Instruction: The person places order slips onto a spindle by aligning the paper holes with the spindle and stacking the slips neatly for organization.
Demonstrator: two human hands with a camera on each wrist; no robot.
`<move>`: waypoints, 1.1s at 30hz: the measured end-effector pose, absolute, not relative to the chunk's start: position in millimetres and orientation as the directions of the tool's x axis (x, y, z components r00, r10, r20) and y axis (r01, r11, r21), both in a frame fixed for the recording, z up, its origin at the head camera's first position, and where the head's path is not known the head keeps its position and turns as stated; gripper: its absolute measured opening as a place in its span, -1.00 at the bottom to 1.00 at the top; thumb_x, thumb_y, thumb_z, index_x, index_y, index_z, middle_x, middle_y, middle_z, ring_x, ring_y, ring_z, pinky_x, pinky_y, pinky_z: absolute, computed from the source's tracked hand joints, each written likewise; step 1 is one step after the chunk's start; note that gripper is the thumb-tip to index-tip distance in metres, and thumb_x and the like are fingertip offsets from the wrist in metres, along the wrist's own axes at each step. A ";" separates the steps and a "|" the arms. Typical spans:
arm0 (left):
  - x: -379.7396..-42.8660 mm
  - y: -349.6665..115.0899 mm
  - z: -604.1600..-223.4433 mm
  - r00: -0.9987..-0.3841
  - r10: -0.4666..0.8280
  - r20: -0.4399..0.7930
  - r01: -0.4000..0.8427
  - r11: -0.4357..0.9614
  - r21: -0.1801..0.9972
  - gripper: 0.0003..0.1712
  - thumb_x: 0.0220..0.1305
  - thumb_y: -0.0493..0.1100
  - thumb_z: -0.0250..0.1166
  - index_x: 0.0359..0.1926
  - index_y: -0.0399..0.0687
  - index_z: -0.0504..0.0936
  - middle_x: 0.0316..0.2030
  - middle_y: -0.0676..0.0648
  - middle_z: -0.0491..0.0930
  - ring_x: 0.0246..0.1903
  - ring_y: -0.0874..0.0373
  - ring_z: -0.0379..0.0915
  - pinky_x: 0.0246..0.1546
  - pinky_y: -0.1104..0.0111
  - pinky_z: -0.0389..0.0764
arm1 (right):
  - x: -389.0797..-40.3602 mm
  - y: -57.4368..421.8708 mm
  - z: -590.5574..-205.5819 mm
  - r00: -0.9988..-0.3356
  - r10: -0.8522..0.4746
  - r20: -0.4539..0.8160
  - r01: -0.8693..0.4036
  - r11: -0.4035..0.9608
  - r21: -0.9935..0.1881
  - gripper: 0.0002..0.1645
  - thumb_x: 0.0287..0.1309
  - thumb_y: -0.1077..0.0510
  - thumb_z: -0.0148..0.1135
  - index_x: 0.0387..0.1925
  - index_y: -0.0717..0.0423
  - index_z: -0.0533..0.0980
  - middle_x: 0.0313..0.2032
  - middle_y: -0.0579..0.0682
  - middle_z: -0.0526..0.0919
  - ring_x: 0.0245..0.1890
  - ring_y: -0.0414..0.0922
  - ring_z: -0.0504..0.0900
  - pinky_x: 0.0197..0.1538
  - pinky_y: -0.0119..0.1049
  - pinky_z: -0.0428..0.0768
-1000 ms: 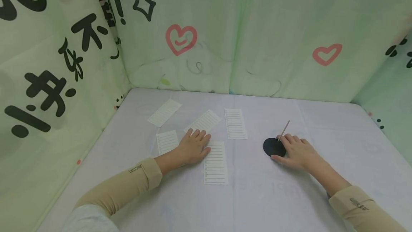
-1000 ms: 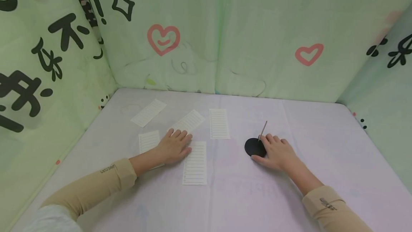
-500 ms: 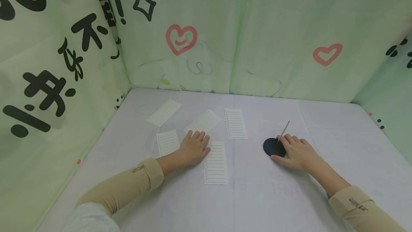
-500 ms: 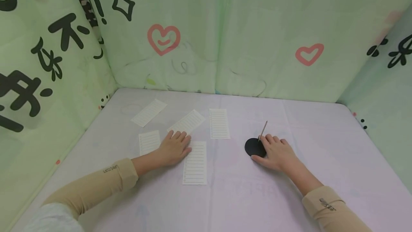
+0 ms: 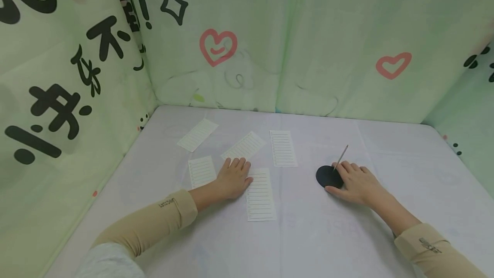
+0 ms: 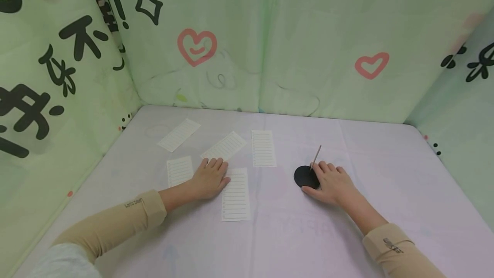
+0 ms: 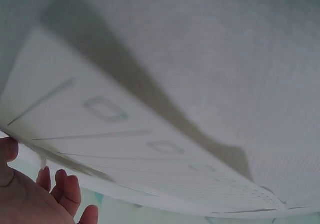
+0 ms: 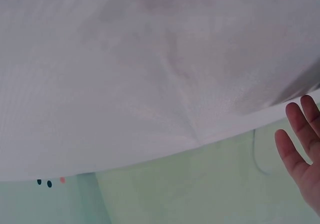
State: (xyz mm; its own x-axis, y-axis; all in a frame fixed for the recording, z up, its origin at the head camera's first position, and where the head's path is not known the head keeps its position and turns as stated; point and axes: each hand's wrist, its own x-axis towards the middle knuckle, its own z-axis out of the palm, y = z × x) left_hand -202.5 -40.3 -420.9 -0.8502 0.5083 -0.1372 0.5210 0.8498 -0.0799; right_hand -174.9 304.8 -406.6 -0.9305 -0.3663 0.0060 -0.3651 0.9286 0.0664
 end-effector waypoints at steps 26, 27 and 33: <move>-202.2 -39.0 -417.4 -0.820 0.569 0.062 0.562 0.822 -0.095 -0.74 0.38 -0.18 -0.06 0.03 -0.13 0.33 -0.15 -0.05 0.41 -0.08 0.05 0.33 0.13 0.08 0.25 | -172.9 304.0 -405.7 -0.930 -0.367 0.006 -0.365 0.928 0.078 -0.09 0.04 -0.38 0.05 0.14 0.28 0.32 0.00 0.24 0.40 -0.02 0.19 0.40 -0.05 0.12 0.35; -202.7 -38.7 -415.9 -0.821 0.566 0.074 0.560 0.824 -0.082 -0.75 0.38 -0.18 -0.05 0.03 -0.14 0.34 -0.14 -0.05 0.42 -0.08 0.05 0.34 0.12 0.09 0.27 | -172.9 303.8 -405.3 -0.930 -0.366 0.007 -0.365 0.928 0.076 -0.09 0.04 -0.38 0.06 0.14 0.28 0.32 0.00 0.24 0.40 -0.03 0.19 0.40 -0.06 0.12 0.36; -208.3 -37.1 -402.8 -0.841 0.523 0.139 0.541 0.808 0.235 -0.85 0.39 -0.18 -0.05 -0.15 -0.14 0.40 -0.36 -0.02 0.46 -0.36 0.14 0.38 -0.25 0.32 0.44 | -173.8 303.5 -406.2 -0.931 -0.365 0.014 -0.363 0.928 0.081 -0.10 0.04 -0.38 0.06 0.13 0.27 0.33 -0.01 0.24 0.41 -0.04 0.18 0.41 -0.08 0.11 0.37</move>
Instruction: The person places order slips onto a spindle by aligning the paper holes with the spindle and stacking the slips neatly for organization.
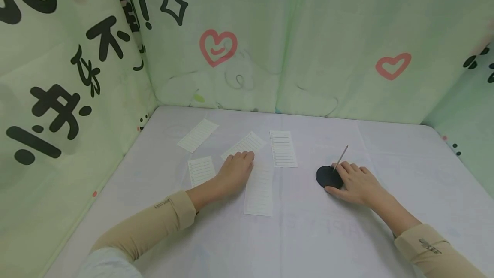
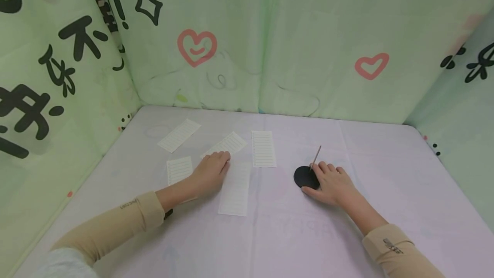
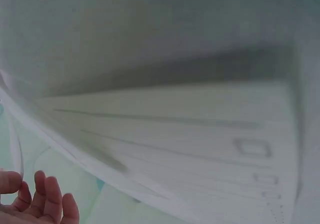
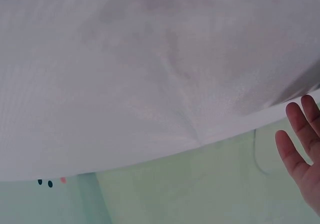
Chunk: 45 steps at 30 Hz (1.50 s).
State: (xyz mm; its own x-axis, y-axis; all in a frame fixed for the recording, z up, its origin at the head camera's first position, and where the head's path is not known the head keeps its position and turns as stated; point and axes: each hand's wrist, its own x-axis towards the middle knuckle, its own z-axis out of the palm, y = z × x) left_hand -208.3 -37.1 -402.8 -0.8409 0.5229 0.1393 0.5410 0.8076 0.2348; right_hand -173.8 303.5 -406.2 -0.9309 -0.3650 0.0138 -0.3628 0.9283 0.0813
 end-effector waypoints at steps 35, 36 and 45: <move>-229.5 -4.3 -361.1 -0.859 0.462 -0.221 -0.173 0.145 0.974 -0.83 0.33 -0.19 0.07 -0.13 -0.20 0.36 -0.42 -0.11 0.53 -0.59 0.17 0.51 -0.47 0.33 0.63 | -176.2 316.0 -378.1 -0.952 -0.270 -0.146 -0.223 0.935 -0.276 -0.02 0.04 -0.35 0.11 0.23 0.28 0.14 0.09 0.36 0.31 0.05 0.31 0.33 -0.05 0.22 0.35; -228.6 -3.1 -359.7 -0.856 0.468 -0.221 -0.175 0.139 0.975 -0.82 0.33 -0.20 0.07 -0.13 -0.20 0.36 -0.42 -0.11 0.52 -0.59 0.17 0.51 -0.47 0.33 0.63 | -175.2 318.4 -371.8 -0.952 -0.263 -0.154 -0.197 0.916 -0.348 -0.05 0.07 -0.30 0.12 0.23 0.30 0.12 0.09 0.37 0.31 0.06 0.32 0.32 -0.04 0.23 0.35; -222.0 7.1 -355.6 -0.823 0.518 -0.233 -0.200 0.120 0.972 -0.82 0.31 -0.20 0.09 -0.13 -0.19 0.37 -0.42 -0.12 0.55 -0.59 0.13 0.51 -0.49 0.34 0.62 | -157.5 332.0 -324.2 -0.981 -0.186 -0.060 -0.082 0.671 -0.737 -0.48 0.30 0.00 -0.01 0.16 0.25 0.25 -0.07 0.09 0.55 -0.15 -0.26 0.58 -0.18 -0.36 0.58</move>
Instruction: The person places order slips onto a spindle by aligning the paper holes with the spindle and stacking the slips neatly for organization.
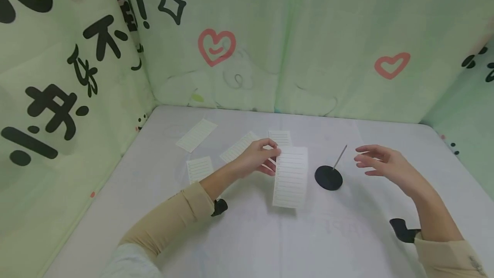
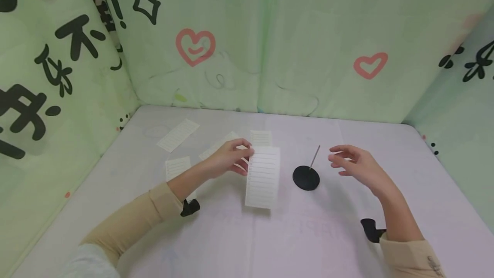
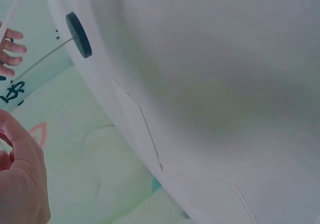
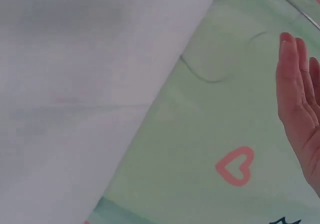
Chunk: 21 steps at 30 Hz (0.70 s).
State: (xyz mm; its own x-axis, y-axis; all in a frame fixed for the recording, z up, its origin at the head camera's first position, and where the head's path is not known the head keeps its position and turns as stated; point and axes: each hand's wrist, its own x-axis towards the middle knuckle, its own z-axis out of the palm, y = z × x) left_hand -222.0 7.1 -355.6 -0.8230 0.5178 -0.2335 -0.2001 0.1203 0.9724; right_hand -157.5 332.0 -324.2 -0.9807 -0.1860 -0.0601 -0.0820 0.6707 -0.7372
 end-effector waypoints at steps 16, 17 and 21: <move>-205.5 21.8 -356.5 -0.760 0.600 -0.250 -0.211 0.135 0.968 -0.86 0.29 -0.22 0.11 -0.19 -0.18 0.38 -0.52 -0.08 0.51 -0.64 0.15 0.45 -0.54 0.37 0.61 | -148.3 287.2 -319.2 -0.931 -0.322 -0.172 0.030 0.401 -0.915 -0.68 0.31 0.10 0.00 0.00 0.18 0.44 -0.23 -0.05 0.65 -0.22 -0.12 0.65 -0.16 -0.29 0.59; -204.4 22.5 -356.7 -0.756 0.604 -0.252 -0.215 0.134 0.967 -0.87 0.29 -0.22 0.11 -0.20 -0.18 0.38 -0.53 -0.09 0.51 -0.65 0.15 0.44 -0.55 0.37 0.60 | -148.7 284.7 -319.7 -0.928 -0.320 -0.188 0.043 0.411 -0.910 -0.62 0.30 0.09 0.01 0.03 0.25 0.42 -0.24 -0.04 0.65 -0.23 -0.12 0.65 -0.17 -0.29 0.59; -201.3 25.0 -356.8 -0.743 0.620 -0.253 -0.215 0.137 0.967 -0.91 0.29 -0.24 0.11 -0.23 -0.16 0.38 -0.54 -0.09 0.51 -0.68 0.16 0.43 -0.58 0.40 0.59 | -150.0 276.7 -321.0 -0.913 -0.330 -0.240 0.083 0.426 -0.901 -0.49 0.29 0.08 0.02 0.06 0.46 0.33 -0.28 0.04 0.63 -0.29 -0.11 0.64 -0.21 -0.25 0.61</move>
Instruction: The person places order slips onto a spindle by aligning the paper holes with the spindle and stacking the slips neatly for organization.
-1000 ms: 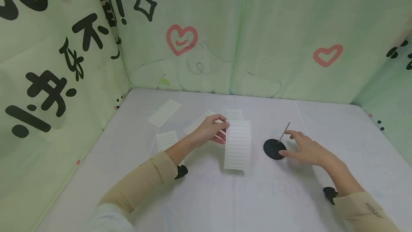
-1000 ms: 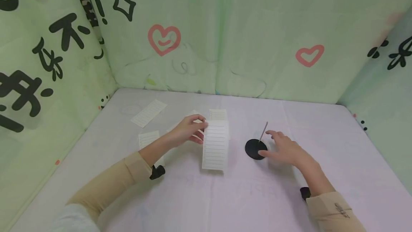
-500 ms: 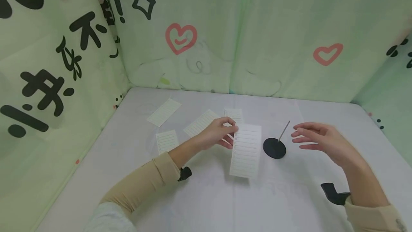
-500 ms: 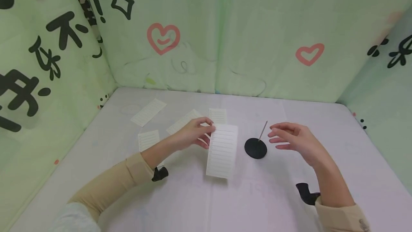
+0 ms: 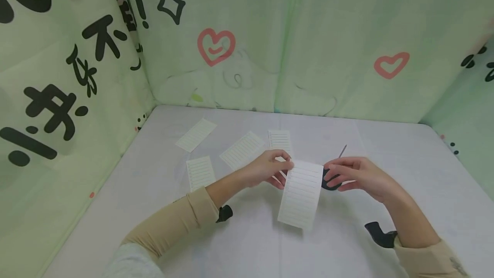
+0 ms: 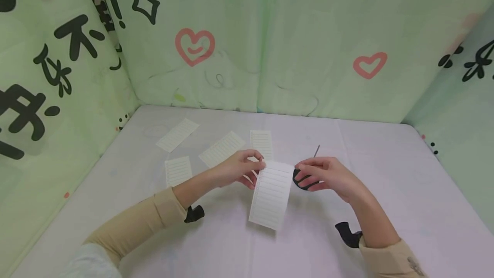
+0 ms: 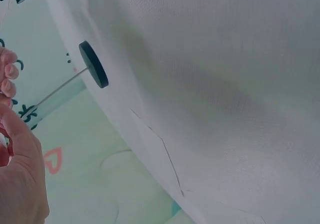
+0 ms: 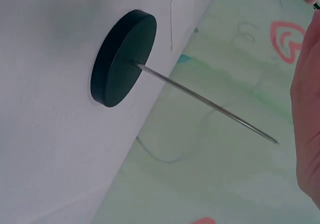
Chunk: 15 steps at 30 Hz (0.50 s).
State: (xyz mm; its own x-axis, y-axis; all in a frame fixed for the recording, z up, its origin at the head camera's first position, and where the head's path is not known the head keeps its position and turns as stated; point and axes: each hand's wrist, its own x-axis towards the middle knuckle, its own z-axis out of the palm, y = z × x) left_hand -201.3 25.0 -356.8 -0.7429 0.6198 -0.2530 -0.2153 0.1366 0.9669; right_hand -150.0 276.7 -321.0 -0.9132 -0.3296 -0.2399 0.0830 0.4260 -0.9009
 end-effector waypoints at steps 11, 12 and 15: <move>-196.0 26.0 -356.1 -0.726 0.633 -0.269 -0.182 0.201 0.963 -0.90 0.30 -0.24 0.10 -0.21 -0.17 0.38 -0.51 -0.10 0.54 -0.66 0.15 0.44 -0.58 0.41 0.58 | -154.7 263.2 -326.7 -0.894 -0.343 -0.288 0.110 0.454 -0.884 -0.53 0.24 0.09 0.08 -0.04 0.47 0.40 -0.42 0.02 0.61 -0.41 -0.08 0.65 -0.32 -0.28 0.61; -195.6 26.0 -356.1 -0.726 0.633 -0.270 -0.181 0.203 0.962 -0.90 0.30 -0.24 0.10 -0.21 -0.18 0.38 -0.51 -0.10 0.54 -0.66 0.15 0.44 -0.58 0.41 0.58 | -154.7 262.6 -326.9 -0.895 -0.337 -0.290 0.112 0.460 -0.881 -0.54 0.24 0.09 0.09 -0.07 0.47 0.41 -0.44 0.01 0.61 -0.42 -0.09 0.65 -0.33 -0.28 0.61; -194.7 26.1 -356.7 -0.723 0.633 -0.275 -0.188 0.203 0.961 -0.89 0.29 -0.24 0.11 -0.22 -0.18 0.38 -0.50 -0.10 0.54 -0.66 0.15 0.44 -0.57 0.40 0.59 | -154.8 261.3 -327.3 -0.898 -0.326 -0.296 0.111 0.482 -0.869 -0.59 0.22 0.10 0.11 -0.13 0.44 0.43 -0.48 0.00 0.59 -0.44 -0.09 0.64 -0.35 -0.28 0.60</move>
State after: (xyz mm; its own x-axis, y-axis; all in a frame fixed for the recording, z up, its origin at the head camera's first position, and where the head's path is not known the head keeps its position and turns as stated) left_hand -194.7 26.1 -356.7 -0.7234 0.6333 -0.2750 -0.1876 0.2029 0.9611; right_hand -154.8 261.3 -327.3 -0.8976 -0.3265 -0.2961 0.1115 0.4817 -0.8692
